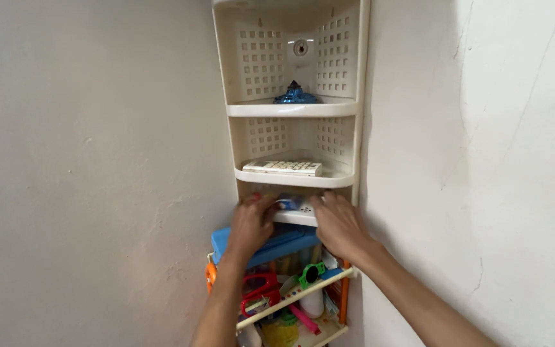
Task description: Organize various sewing supplies including thread spools and needles into a storage box.
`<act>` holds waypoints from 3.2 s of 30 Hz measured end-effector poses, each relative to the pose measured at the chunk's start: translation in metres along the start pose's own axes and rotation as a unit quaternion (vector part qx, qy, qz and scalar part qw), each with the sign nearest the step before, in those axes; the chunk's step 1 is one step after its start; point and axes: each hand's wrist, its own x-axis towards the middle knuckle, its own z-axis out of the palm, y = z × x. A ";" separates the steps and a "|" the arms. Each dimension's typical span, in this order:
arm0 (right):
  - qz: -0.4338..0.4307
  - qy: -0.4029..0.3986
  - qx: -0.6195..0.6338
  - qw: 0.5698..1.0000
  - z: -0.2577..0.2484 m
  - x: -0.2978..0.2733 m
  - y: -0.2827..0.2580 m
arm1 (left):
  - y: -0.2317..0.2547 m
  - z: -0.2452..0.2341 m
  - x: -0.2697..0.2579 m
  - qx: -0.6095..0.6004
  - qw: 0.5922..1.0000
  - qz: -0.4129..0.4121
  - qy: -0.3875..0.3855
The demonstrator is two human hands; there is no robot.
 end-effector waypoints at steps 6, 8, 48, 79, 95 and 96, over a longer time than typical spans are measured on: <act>0.098 -0.236 -0.065 0.965 0.013 0.065 -0.003 | 0.021 -0.035 -0.010 0.159 0.985 0.062 -0.030; 0.090 -0.190 -0.011 0.978 0.030 0.085 0.011 | 0.025 -0.034 -0.011 0.157 0.986 0.039 -0.044; 0.166 -0.133 0.005 0.977 -0.001 0.048 -0.014 | -0.007 0.003 0.000 0.181 0.982 -0.047 -0.025; 0.001 -0.165 0.956 0.242 0.082 -0.121 0.009 | -0.041 -0.063 -0.082 0.037 0.935 -0.306 -0.178; 0.148 -0.210 0.474 0.842 0.118 -0.072 -0.001 | 0.002 -0.062 -0.084 -0.076 0.973 -0.217 -0.005; 0.151 -0.187 0.476 0.846 0.115 -0.073 -0.006 | 0.007 -0.063 -0.081 -0.082 0.976 -0.200 0.039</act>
